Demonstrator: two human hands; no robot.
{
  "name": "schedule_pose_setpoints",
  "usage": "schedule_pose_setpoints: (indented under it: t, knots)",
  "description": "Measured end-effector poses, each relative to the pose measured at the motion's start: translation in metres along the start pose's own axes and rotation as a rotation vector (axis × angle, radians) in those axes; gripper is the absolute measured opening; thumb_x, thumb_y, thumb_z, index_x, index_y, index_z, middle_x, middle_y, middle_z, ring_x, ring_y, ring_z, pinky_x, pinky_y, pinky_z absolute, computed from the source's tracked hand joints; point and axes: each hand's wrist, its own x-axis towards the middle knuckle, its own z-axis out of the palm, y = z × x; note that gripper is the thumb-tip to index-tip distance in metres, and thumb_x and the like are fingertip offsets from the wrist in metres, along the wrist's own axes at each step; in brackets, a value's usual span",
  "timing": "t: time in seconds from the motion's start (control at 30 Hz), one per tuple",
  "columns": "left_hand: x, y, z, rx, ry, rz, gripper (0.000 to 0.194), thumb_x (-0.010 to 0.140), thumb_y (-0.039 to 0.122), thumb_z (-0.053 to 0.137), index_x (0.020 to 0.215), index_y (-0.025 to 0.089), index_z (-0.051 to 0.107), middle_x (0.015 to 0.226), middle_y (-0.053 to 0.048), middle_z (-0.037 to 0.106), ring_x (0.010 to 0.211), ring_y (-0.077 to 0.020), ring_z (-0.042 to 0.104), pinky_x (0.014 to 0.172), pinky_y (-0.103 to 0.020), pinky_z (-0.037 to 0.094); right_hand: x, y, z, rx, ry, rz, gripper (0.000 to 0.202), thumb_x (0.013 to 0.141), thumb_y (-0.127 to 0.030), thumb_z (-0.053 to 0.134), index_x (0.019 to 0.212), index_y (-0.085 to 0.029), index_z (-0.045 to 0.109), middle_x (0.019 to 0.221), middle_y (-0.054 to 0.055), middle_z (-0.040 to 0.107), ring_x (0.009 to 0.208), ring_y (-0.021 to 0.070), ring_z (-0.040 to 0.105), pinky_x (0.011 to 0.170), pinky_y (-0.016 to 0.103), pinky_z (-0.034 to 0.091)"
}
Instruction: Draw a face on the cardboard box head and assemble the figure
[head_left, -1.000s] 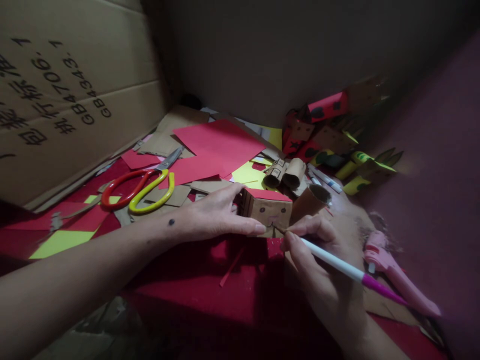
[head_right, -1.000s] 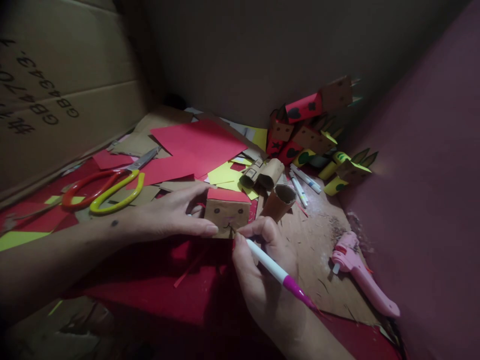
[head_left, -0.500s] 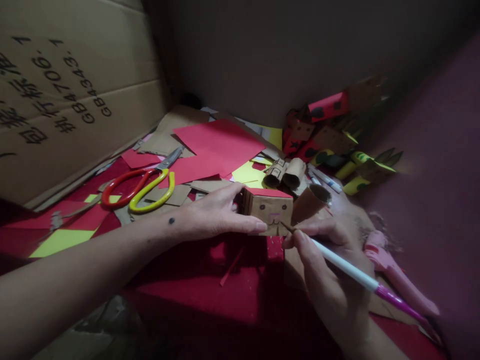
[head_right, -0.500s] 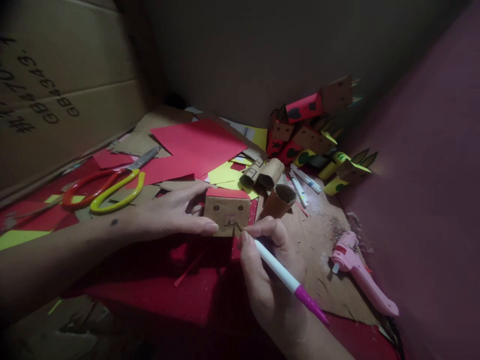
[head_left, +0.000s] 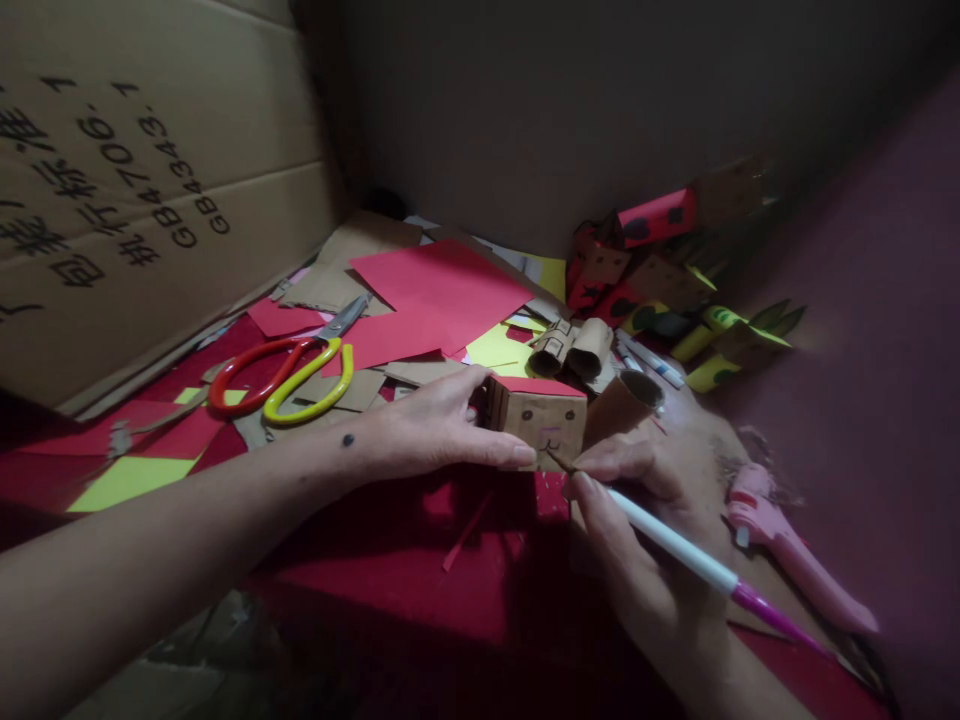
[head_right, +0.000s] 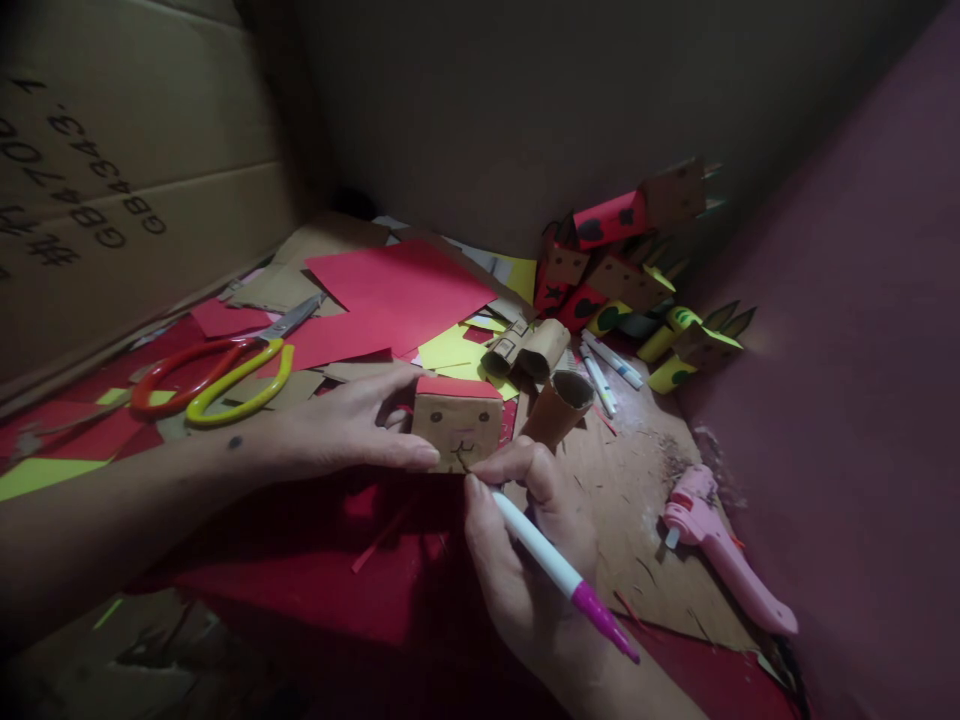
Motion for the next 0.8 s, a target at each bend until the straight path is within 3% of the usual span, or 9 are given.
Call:
schedule_pose_setpoints:
  t: [0.3,0.63,0.8]
  knots:
    - [0.009,-0.018,0.002,-0.085,-0.008,0.068,0.056,0.067,0.044,0.082,0.115,0.025,0.059,0.113,-0.003,0.069,0.109,-0.0286,0.064,0.083,-0.033,0.049,-0.001,0.003,0.0,-0.054,-0.027,0.008,0.008,0.087,-0.014,0.057,0.084,-0.021,0.056,0.075,-0.003,0.057,0.057,0.0068,0.051,0.049,0.018,0.042]
    - [0.009,-0.018,0.002,-0.024,0.016,0.053,0.058,0.066,0.045,0.082,0.115,0.023,0.06,0.107,-0.005,0.07,0.096,-0.0272,0.066,0.072,-0.031,0.049,0.001,0.004,0.003,-0.079,-0.034,0.037,0.008,0.087,-0.017,0.055,0.081,-0.022,0.054,0.067,-0.005,0.052,0.047,0.0064,0.044,0.042,0.019,0.037]
    - [0.009,-0.018,0.003,-0.071,0.002,0.069,0.058,0.066,0.046,0.082,0.115,0.024,0.06,0.11,-0.004,0.07,0.103,-0.0287,0.065,0.079,-0.034,0.05,0.0,0.003,0.002,-0.1,-0.033,0.053,0.009,0.087,-0.018,0.055,0.08,-0.023,0.054,0.065,-0.005,0.051,0.048,0.0074,0.045,0.042,0.02,0.038]
